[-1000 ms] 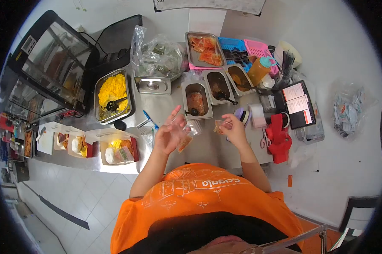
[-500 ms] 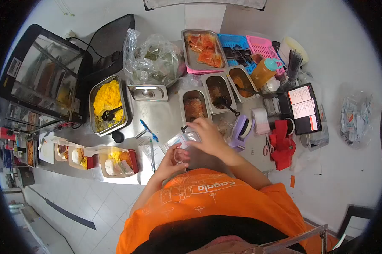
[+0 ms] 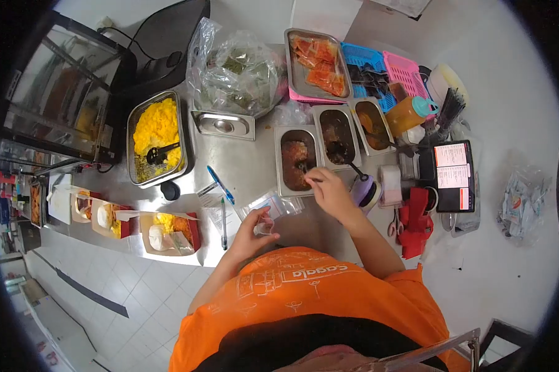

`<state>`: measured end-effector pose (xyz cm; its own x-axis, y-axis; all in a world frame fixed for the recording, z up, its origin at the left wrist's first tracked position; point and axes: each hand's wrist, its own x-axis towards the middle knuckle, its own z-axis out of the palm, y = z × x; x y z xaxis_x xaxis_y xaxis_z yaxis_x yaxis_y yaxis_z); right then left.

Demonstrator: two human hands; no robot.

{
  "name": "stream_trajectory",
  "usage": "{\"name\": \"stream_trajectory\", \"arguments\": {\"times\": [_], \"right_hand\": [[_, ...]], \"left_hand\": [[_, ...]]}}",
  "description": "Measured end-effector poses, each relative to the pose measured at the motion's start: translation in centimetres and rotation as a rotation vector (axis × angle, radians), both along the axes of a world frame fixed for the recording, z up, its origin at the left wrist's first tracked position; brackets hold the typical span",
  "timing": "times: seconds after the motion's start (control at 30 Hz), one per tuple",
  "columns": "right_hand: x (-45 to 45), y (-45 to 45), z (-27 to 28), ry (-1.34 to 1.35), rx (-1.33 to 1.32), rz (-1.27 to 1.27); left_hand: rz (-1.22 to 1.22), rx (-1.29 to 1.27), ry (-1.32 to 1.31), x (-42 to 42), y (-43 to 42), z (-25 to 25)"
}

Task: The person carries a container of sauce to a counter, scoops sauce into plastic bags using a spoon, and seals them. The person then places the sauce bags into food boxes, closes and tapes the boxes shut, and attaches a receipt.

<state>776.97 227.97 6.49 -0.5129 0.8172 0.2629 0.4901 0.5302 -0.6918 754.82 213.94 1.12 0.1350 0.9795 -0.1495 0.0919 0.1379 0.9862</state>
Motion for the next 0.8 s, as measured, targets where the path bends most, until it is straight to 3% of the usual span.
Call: {"name": "stream_trajectory", "arguments": {"times": [0.1, 0.3, 0.5, 0.57, 0.67, 0.8], "right_hand": [[0.4, -0.9, 0.2, 0.031, -0.003, -0.095], [0.0, -1.4, -0.9, 0.146, -0.026, -0.287], [-0.7, -1.6, -2.5, 0.391, -0.192, -0.370], [-1.1, -1.7, -2.5, 0.557, -0.254, -0.445], [-0.8, -2.1, -2.1, 0.294, -0.107, -0.354], [-0.7, -2.2, -3.1, 0.214, 0.000, -0.294]], "left_hand": [[-0.029, -0.027, 0.070, 0.6, -0.2, -0.6], [0.072, -0.031, -0.230, 0.9, -0.8, -3.3], [0.063, 0.032, 0.146, 0.0, -0.1, -1.6], [0.049, 0.000, 0.114, -0.2, 0.0, -1.6], [0.049, -0.026, 0.088, -0.2, -0.1, -1.4], [0.039, -0.005, 0.039, -0.2, -0.1, -2.1]]}}
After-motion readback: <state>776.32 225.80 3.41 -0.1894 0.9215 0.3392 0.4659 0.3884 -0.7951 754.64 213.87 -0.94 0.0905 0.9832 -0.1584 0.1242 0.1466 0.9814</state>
